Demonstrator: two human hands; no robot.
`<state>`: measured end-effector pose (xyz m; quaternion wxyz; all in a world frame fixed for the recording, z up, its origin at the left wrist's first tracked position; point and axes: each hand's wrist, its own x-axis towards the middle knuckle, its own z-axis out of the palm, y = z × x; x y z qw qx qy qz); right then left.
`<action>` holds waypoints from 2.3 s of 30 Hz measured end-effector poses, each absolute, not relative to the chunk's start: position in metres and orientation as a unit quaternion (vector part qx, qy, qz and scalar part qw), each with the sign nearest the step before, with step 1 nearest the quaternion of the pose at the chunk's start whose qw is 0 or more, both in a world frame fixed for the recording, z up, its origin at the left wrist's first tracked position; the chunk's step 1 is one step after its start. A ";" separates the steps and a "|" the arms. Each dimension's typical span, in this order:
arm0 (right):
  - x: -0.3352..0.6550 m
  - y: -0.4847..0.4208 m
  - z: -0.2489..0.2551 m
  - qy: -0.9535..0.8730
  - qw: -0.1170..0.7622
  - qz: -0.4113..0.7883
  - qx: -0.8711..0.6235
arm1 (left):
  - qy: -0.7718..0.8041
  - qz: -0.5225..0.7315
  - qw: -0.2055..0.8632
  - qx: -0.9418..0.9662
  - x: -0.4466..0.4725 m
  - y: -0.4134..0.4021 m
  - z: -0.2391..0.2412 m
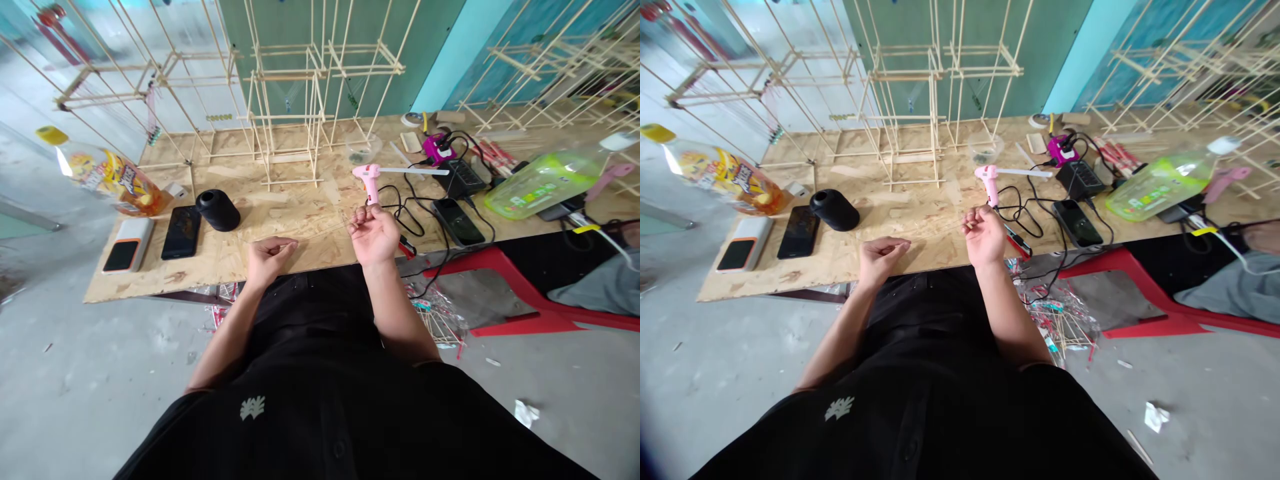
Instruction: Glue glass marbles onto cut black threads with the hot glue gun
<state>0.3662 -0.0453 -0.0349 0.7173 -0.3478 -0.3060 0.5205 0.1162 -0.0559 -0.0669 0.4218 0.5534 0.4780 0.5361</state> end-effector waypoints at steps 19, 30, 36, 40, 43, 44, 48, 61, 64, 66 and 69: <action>0.336 -0.067 -0.011 -0.703 0.481 0.332 -0.405 | 0.417 0.439 0.398 0.689 0.103 -0.037 -0.003; 0.321 -0.067 -0.024 -0.666 0.479 0.359 -0.445 | 0.475 0.548 0.267 0.635 0.091 -0.057 -0.014; 0.323 -0.075 -0.021 -0.623 0.486 0.426 -0.440 | 0.520 0.561 0.469 0.441 0.094 -0.105 -0.054; 0.321 -0.085 -0.017 -0.620 0.475 0.449 -0.434 | 0.468 0.538 0.573 0.403 0.122 -0.121 -0.062; 0.321 -0.095 -0.014 -0.628 0.460 0.455 -0.432 | 0.390 0.546 0.658 0.342 0.139 -0.117 -0.059; 0.321 -0.098 -0.013 -0.631 0.456 0.458 -0.429 | 0.369 0.549 0.677 0.324 0.142 -0.114 -0.057; 0.322 -0.103 -0.016 -0.632 0.441 0.481 -0.418 | 0.336 0.561 0.701 0.286 0.148 -0.109 -0.057; 0.321 -0.100 -0.021 -0.623 0.416 0.536 -0.390 | 0.357 0.586 0.678 0.263 0.143 -0.105 -0.056; 0.322 -0.100 -0.024 -0.627 0.419 0.527 -0.392 | 0.355 0.593 0.674 0.261 0.141 -0.103 -0.054; 0.323 -0.100 -0.026 -0.624 0.420 0.524 -0.399 | 0.354 0.599 0.671 0.255 0.140 -0.103 -0.053; 0.323 -0.100 -0.028 -0.620 0.411 0.522 -0.418 | 0.352 0.604 0.670 0.250 0.139 -0.102 -0.052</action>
